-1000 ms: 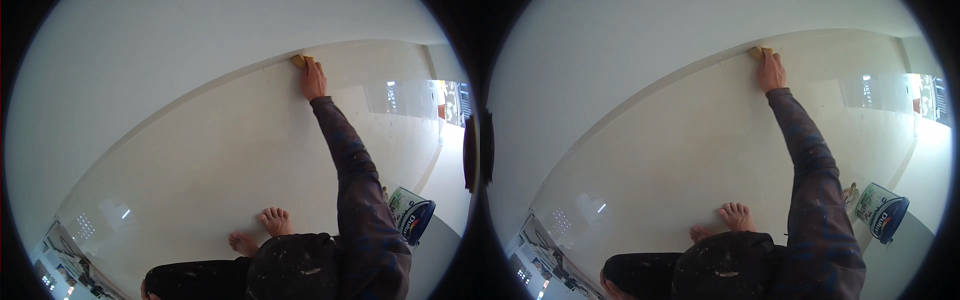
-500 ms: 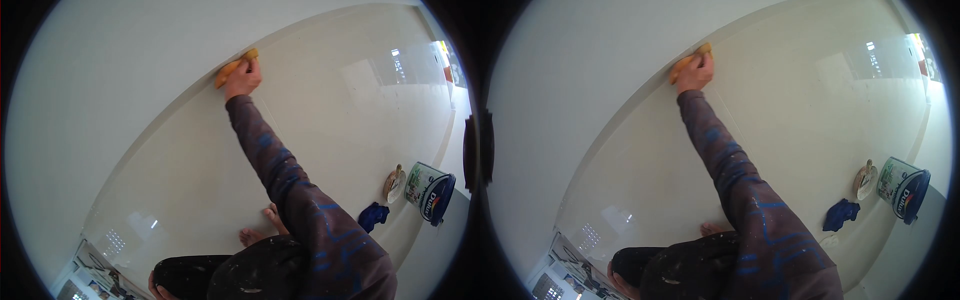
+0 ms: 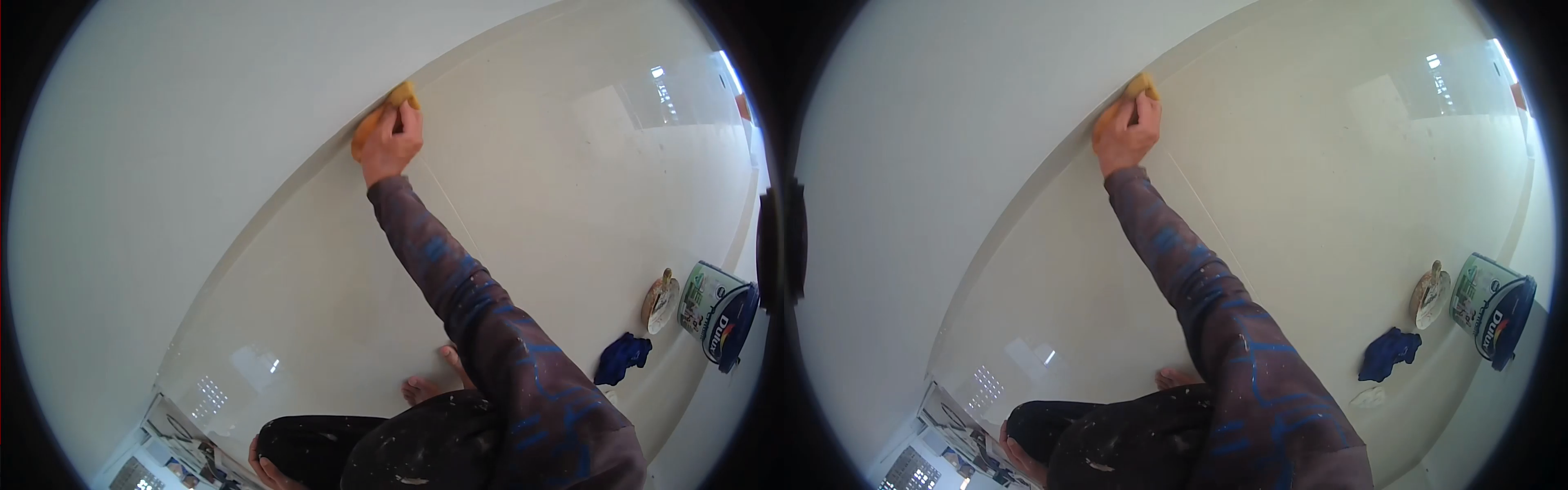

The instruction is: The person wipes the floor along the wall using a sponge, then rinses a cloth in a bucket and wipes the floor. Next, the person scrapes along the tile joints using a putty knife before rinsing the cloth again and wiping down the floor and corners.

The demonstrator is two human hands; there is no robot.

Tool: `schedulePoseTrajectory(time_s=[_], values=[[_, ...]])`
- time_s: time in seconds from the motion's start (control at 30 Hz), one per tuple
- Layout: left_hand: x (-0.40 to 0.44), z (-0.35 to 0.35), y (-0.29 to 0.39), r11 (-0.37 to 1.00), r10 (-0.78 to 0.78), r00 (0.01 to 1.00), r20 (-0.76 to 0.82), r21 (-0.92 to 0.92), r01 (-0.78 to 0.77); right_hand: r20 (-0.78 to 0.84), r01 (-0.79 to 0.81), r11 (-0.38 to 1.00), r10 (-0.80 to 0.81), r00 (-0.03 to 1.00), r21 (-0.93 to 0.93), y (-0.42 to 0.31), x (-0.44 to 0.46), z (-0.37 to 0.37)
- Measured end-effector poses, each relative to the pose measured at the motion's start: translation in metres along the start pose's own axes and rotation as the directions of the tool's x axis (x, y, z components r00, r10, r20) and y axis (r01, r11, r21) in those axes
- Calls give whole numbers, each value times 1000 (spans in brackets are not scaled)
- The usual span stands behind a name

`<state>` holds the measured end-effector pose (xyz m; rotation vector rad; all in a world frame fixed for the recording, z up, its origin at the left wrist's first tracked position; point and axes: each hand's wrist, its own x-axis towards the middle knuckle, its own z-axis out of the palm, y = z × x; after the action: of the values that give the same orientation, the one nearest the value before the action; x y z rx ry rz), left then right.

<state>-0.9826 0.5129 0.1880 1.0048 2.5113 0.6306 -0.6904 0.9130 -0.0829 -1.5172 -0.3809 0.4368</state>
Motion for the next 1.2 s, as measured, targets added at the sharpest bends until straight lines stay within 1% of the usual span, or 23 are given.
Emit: schedulePoseTrajectory(time_s=[0.03, 0.07, 0.17, 0.2, 0.27, 0.3, 0.33, 0.43, 0.47, 0.5, 0.53, 0.57, 0.6, 0.63, 0.7, 0.77, 0.8, 0.83, 0.87, 0.93, 1.07, 1.13, 1.2], values=[[-1, -1, 1, 1000, -22, 1000, 5, 2, 22, -108, 90, 996, -88, 990, 10, 1, -10, 12], [-3, 2, 4, 1000, -29, 1000, 1, 0, 29, -101, 90, 996, -89, 991, 11, 3, -19, 11], [1, 2, 25, 996, 13, 1000, -8, 93, -12, 84, 202, 979, -203, 976, 20, 22, -39, 1], [-2, 2, 31, 996, 33, 999, 10, 88, -33, 99, 191, 981, -194, 976, 32, 19, -27, 1], [-10, 1, 34, 995, 21, 1000, 13, 95, -22, -10, -80, 995, 81, 997, 57, 0, -8, 7], [-11, 2, 31, 998, 11, 1000, 5, 55, -11, -123, 42, 997, -34, 992, 63, -3, -20, 20], [-14, 1, 32, 1000, 2, 1000, -5, 16, -2, -95, 28, 997, -21, 995, 69, 4, -34, 20], [-11, 9, 49, 998, -57, 998, -23, 9, 57, 295, 52, 998, -56, 954, 21, 34, -86, -3], [-10, 10, 51, 998, -69, 996, -56, 3, 69, 243, 36, 999, -32, 969, -12, 44, -80, -6], [-11, 12, 51, 986, -51, 998, -30, -158, 45, 198, 15, 999, -7, 980, -40, 53, -67, -9], [-16, 13, 51, 950, -35, 999, -14, -310, 29, 54, -89, 995, 91, 994, -50, 47, -41, -6], [-22, 11, 51, 952, -75, 996, -57, -302, 54, -71, -85, 996, 85, 994, 5, 29, -20, 1], [-25, 9, 50, 974, -25, 996, -87, -228, 4, -110, -4, 998, -3, 994, -59, 29, -7, 12], [-28, 6, 51, 988, 25, 992, -123, -149, -44, -89, -137, 989, 142, 986, 59, 3, -16, 23], [-35, 3, 65, 997, -3, 983, -184, -81, -12, 19, -309, 934, 311, 950, 177, -16, -65, 38], [-37, 0, 70, 1000, 20, 983, -185, 8, -19, 158, -183, 980, 169, 973, 76, 6, -140, 46], [-38, -1, 74, 1000, -6, 977, -213, 8, 8, 302, -257, 965, 262, 917, -55, -4, -193, 48], [-37, -2, 79, 1000, -13, 978, -208, 8, 14, 435, -42, 991, 94, 896, -128, 7, -250, 54], [-38, -4, 82, 1000, -13, 980, -200, 7, 15, 585, -322, 947, 267, 766, -12, -11, -297, 54], [-44, -6, 81, 1000, -22, 972, -233, 1, 22, 718, -467, 879, 387, 579, -98, -17, -347, 51], [-76, -45, 61, 991, -96, 934, -343, -119, 59, 871, -270, 962, 161, 464, -34, 7, -318, 3], [-100, -77, 46, 988, -127, 913, -388, -130, 82, 889, 199, 966, -234, 394, 166, -18, -262, -23], [-126, -93, 44, 964, -256, 863, -436, -183, 194, 848, 582, 747, -501, 174, 321, -10, -201, -33]])
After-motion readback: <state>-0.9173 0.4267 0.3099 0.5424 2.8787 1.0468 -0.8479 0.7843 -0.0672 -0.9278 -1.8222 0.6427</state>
